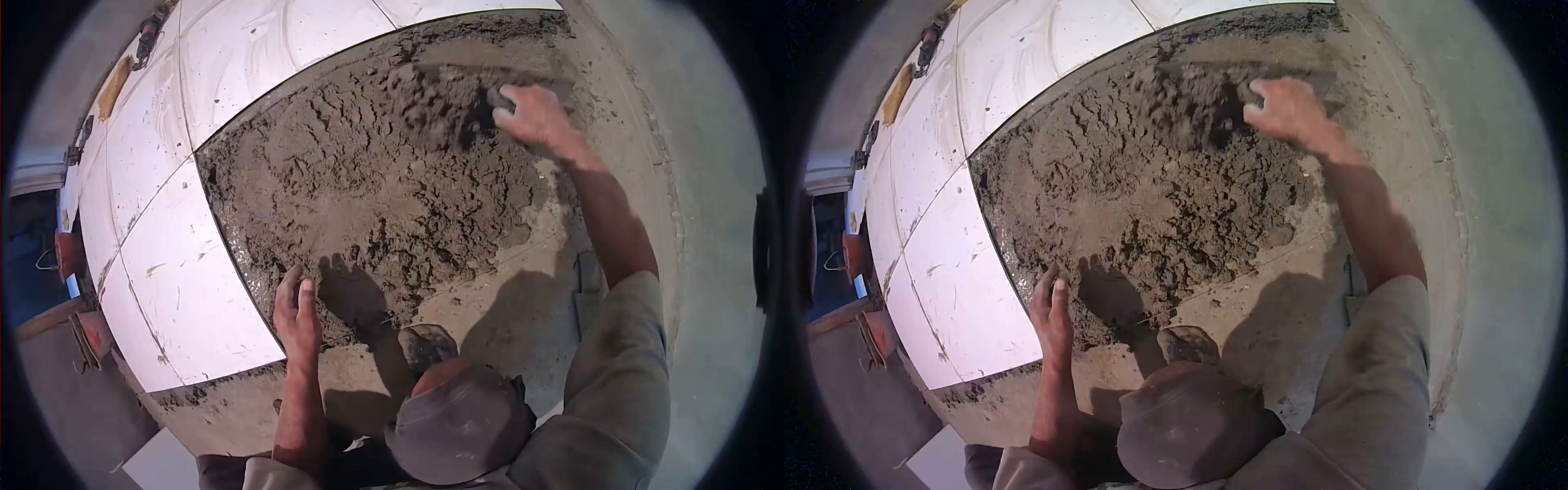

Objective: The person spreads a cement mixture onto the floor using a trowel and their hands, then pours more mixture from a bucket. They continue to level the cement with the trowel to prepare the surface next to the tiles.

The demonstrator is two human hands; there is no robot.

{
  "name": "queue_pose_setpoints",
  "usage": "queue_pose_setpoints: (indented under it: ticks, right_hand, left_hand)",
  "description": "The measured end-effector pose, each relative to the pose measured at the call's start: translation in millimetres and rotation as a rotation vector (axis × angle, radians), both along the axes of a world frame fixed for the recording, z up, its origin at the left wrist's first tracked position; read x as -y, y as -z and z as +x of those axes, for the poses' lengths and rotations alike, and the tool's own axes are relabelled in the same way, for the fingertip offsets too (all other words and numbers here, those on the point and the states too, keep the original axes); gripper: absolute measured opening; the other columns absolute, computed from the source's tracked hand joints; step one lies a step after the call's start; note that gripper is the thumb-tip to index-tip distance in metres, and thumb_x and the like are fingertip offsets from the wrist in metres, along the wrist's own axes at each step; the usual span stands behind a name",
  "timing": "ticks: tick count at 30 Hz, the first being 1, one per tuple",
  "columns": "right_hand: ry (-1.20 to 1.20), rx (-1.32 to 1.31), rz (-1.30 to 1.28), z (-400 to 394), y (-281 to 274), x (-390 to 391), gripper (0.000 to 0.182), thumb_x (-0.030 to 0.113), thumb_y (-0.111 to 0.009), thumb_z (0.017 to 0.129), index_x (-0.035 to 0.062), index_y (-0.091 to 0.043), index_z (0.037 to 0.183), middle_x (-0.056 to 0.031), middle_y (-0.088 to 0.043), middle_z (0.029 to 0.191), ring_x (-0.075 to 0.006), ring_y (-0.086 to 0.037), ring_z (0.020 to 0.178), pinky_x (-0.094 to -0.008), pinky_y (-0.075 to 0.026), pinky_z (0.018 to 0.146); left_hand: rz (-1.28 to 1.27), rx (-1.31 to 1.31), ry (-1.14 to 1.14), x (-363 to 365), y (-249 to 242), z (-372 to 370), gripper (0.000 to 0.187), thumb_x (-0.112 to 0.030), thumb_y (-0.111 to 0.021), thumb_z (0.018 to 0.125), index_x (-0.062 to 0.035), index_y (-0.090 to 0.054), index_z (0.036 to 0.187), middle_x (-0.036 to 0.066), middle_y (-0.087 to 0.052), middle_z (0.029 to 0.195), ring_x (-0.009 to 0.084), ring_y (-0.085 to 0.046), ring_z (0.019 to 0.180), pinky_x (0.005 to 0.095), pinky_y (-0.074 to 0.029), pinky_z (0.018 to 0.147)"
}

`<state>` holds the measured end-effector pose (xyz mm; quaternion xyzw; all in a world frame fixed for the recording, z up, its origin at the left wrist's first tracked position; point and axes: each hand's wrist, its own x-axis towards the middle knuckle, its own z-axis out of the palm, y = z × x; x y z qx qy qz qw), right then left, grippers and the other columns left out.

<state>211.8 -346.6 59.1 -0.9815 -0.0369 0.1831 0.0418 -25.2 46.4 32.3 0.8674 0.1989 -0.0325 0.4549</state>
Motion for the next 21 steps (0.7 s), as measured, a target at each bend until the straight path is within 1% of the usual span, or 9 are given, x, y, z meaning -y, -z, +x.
queue_pose_setpoints:
  ticks: [1, 3, 5, 9, 11, 14, 15, 19, 21]
  right_hand:
    - [-0.075, 0.085, 0.008, -16.7, 0.2, -3.5, 0.038, 0.036, -0.051, 0.081, 0.0024, -0.058, 0.097, -0.0226, -0.062, 0.084, -0.0347, -0.062, 0.087, -0.0477, -0.049, 0.081]
    - [-0.126, 0.061, 0.049, -49.0, 1.3, -17.1, 0.037, 0.037, -0.054, 0.081, 0.0028, -0.058, 0.095, -0.0229, -0.063, 0.078, -0.0350, -0.064, 0.080, -0.0478, -0.050, 0.077]
    - [-0.308, 0.134, 0.056, -84.3, 24.7, -23.7, 0.032, 0.036, -0.057, 0.080, 0.0046, -0.054, 0.086, -0.0183, -0.061, 0.070, -0.0383, -0.062, 0.066, -0.0493, -0.049, 0.067]
    - [-0.338, 0.143, 0.083, -134.3, 29.4, -40.0, 0.031, 0.035, -0.059, 0.081, 0.0048, -0.053, 0.086, -0.0172, -0.063, 0.069, -0.0371, -0.063, 0.062, -0.0471, -0.051, 0.060]
    - [-0.440, 0.336, 0.042, -146.5, 27.8, -35.9, 0.028, 0.033, -0.056, 0.085, 0.0054, -0.053, 0.083, -0.0127, -0.062, 0.060, -0.0302, -0.062, 0.053, -0.0419, -0.051, 0.051]
    - [-0.476, 0.302, 0.023, -159.8, 17.5, -35.8, 0.025, 0.031, -0.058, 0.084, 0.0064, -0.051, 0.081, -0.0106, -0.061, 0.059, -0.0281, -0.061, 0.050, -0.0413, -0.051, 0.049]
    - [-0.489, 0.308, 0.027, -164.3, 16.8, -35.5, 0.024, 0.029, -0.059, 0.082, 0.0068, -0.050, 0.078, -0.0085, -0.059, 0.059, -0.0270, -0.061, 0.052, -0.0396, -0.051, 0.050]
    - [-0.537, 0.360, 0.042, -174.5, 15.7, -27.6, 0.023, 0.028, -0.061, 0.079, 0.0082, -0.050, 0.074, -0.0076, -0.058, 0.061, -0.0251, -0.064, 0.061, -0.0390, -0.052, 0.056]
    - [-0.562, 0.386, 0.036, -176.8, 16.4, -19.3, 0.023, 0.028, -0.061, 0.079, 0.0083, -0.050, 0.075, -0.0076, -0.060, 0.063, -0.0250, -0.064, 0.061, -0.0394, -0.052, 0.056]
  left_hand:
    - [-0.012, 0.029, 0.028, 2.4, 1.7, 0.9, 0.042, -0.026, -0.053, 0.095, 0.0047, -0.055, 0.124, 0.019, -0.058, 0.123, 0.0278, -0.054, 0.116, 0.0366, -0.042, 0.099]
    - [0.034, 0.064, 0.105, 10.6, -4.3, 7.1, 0.042, -0.027, -0.053, 0.095, 0.0042, -0.056, 0.123, 0.020, -0.058, 0.123, 0.0287, -0.055, 0.115, 0.0370, -0.042, 0.099]
    - [0.038, 0.100, 0.111, 15.7, -1.3, 11.1, 0.042, -0.028, -0.053, 0.095, 0.0039, -0.056, 0.123, 0.020, -0.059, 0.122, 0.0289, -0.055, 0.115, 0.0371, -0.042, 0.099]
    - [-0.012, 0.101, 0.091, 19.5, 5.1, 19.0, 0.043, -0.029, -0.054, 0.095, 0.0034, -0.056, 0.123, 0.019, -0.059, 0.123, 0.0297, -0.055, 0.116, 0.0374, -0.041, 0.100]
    - [0.029, 0.088, 0.123, 18.7, 4.8, 20.8, 0.043, -0.029, -0.053, 0.095, 0.0023, -0.056, 0.124, 0.020, -0.059, 0.124, 0.0311, -0.054, 0.119, 0.0379, -0.040, 0.102]
    - [0.022, 0.088, 0.161, 20.8, 7.5, 20.6, 0.044, -0.030, -0.053, 0.095, 0.0012, -0.056, 0.126, 0.020, -0.057, 0.127, 0.0314, -0.052, 0.122, 0.0380, -0.038, 0.104]
    - [0.020, 0.093, 0.177, 23.2, 9.4, 19.3, 0.045, -0.030, -0.053, 0.095, 0.0015, -0.054, 0.127, 0.021, -0.055, 0.129, 0.0317, -0.051, 0.124, 0.0376, -0.037, 0.105]
    - [-0.018, 0.071, 0.218, 35.6, 13.2, 8.0, 0.045, -0.029, -0.052, 0.096, 0.0016, -0.053, 0.128, 0.021, -0.055, 0.130, 0.0322, -0.050, 0.124, 0.0373, -0.037, 0.105]
    - [0.008, 0.074, 0.252, 39.4, 14.9, 3.5, 0.044, -0.029, -0.053, 0.095, 0.0014, -0.053, 0.128, 0.022, -0.055, 0.130, 0.0327, -0.050, 0.124, 0.0375, -0.037, 0.105]
